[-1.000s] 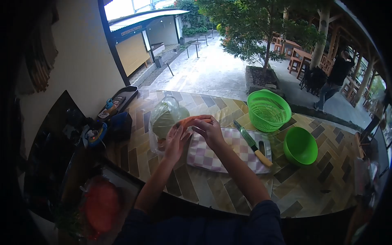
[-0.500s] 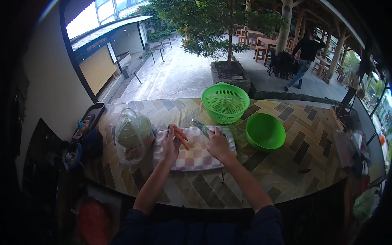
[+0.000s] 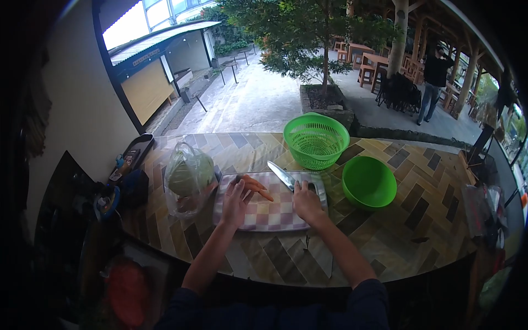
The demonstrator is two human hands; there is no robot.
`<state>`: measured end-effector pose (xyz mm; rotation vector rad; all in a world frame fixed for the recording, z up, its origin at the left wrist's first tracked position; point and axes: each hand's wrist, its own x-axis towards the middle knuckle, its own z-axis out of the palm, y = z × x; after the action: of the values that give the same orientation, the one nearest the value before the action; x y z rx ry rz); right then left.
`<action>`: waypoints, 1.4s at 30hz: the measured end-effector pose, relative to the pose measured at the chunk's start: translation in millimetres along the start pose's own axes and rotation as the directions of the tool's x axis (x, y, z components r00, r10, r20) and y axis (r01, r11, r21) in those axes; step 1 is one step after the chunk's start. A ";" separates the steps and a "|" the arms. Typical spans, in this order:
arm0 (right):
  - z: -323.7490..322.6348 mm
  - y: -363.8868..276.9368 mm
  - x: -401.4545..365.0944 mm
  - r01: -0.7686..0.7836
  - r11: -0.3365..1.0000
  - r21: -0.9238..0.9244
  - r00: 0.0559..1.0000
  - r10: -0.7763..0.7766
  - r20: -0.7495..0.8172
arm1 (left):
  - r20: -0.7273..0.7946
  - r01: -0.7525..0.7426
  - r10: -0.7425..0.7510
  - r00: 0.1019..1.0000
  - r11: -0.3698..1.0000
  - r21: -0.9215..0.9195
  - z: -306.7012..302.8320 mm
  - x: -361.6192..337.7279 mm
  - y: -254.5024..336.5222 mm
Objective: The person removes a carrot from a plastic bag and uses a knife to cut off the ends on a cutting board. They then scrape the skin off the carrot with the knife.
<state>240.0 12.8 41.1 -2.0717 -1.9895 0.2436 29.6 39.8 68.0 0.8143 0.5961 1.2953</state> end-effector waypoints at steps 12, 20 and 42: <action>-20.2 -44.5 3.1 -0.056 0.164 0.985 0.989 -0.127 0.077 | 0.059 -0.149 0.138 0.989 0.950 0.275 -27.6 13.3 16.9; -38.9 -76.9 3.1 -0.069 0.062 0.996 0.983 -0.164 0.078 | 0.108 -0.157 0.132 0.985 0.945 0.286 -21.0 12.6 29.4; -45.5 -88.2 5.6 0.019 0.246 0.969 0.955 -0.290 0.055 | 0.264 -0.195 0.125 0.956 0.946 0.258 -29.2 27.2 20.0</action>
<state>169.7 17.8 111.1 -0.9859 -1.3978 1.3440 0.1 73.3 68.2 1.2620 0.5296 1.2477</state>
